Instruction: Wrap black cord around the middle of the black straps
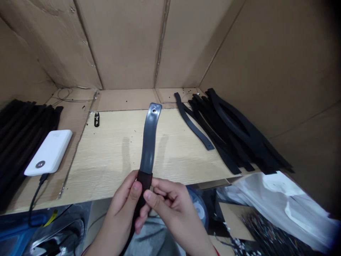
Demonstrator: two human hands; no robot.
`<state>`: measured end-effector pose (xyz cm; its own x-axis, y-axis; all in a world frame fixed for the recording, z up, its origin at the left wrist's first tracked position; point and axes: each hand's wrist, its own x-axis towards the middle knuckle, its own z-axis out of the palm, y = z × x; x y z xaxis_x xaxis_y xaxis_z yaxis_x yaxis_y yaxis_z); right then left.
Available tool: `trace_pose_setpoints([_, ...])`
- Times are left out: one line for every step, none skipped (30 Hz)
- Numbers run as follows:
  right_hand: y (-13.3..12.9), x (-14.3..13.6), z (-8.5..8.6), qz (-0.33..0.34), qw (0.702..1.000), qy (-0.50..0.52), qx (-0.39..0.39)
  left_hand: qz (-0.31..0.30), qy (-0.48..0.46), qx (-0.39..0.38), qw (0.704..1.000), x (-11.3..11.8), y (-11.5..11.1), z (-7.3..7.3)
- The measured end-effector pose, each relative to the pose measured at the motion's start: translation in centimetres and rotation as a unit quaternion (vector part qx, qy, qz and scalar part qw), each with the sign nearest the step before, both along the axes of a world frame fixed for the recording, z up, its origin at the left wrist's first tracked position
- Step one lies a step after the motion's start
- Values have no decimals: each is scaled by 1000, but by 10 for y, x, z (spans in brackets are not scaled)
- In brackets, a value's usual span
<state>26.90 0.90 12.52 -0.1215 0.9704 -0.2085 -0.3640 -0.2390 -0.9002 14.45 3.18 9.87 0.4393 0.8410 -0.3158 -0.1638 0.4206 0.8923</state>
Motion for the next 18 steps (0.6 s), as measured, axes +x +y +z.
trace_pose_setpoints([0, 2, -1, 11, 1000, 15, 7, -2, -7, -4, 1000, -1, 0, -1])
trace_pose_setpoints([0, 4, -3, 20, 999, 32, 15, -2, -18, -8, 1000, -2, 1, -1])
trace_pose_setpoints([0, 5, -4, 25, 998, 48, 25, -2, -32, -13, 999, -3, 1, -1])
trace_pose_setpoints([0, 7, -6, 27, 997, 59, 34, -2, -48, -20, 999, -4, 2, -1])
trace_pose_setpoints([0, 8, -7, 29, 996, 66, 42, -5, -65, -30, 997, -5, 2, 0])
trace_pose_setpoints([0, 10, -8, 28, 996, 65, 48, -10, -81, -41, 996, -5, 3, 0])
trace_pose_setpoints([0, 11, -9, 22, 997, 54, 52, -17, -98, -52, 994, -6, 3, 0])
trace_pose_setpoints([1, 12, -10, 11, 998, 38, 52, -25, -115, -63, 991, -6, 3, 0])
trace_pose_setpoints([2, 13, -11, -4, 998, 23, 51, -35, -134, -74, 988, -7, 3, 0])
trace_pose_setpoints([3, 14, -13, -19, 999, 15, 48, -45, -155, -83, 983, -7, 2, -1])
trace_pose_setpoints([4, 15, -16, -33, 998, 16, 44, -56, -175, -88, 979, -8, 1, -3])
trace_pose_setpoints([6, 15, -19, -40, 998, 27, 39, -67, -193, -89, 975, -8, 1, -5])
trace_pose_setpoints([8, 15, -22, -36, 998, 44, 31, -80, -205, -86, 972, -9, 0, -7])
trace_pose_setpoints([9, 14, -25, -28, 997, 62, 22, -92, -208, -79, 971, -9, 0, -9])
trace_pose_setpoints([9, 13, -28, -19, 997, 74, 12, -106, -203, -72, 971, -10, 0, -10])
trace_pose_setpoints([10, 11, -30, -11, 997, 81, 1, -127, -195, -65, 970, -11, 0, -11])
trace_pose_setpoints([9, 9, -31, -6, 997, 82, -6, -147, -179, -61, 971, -12, 0, -11])
trace_pose_setpoints([8, 7, -32, -3, 997, 76, -6, -167, -161, -60, 971, -12, 1, -10])
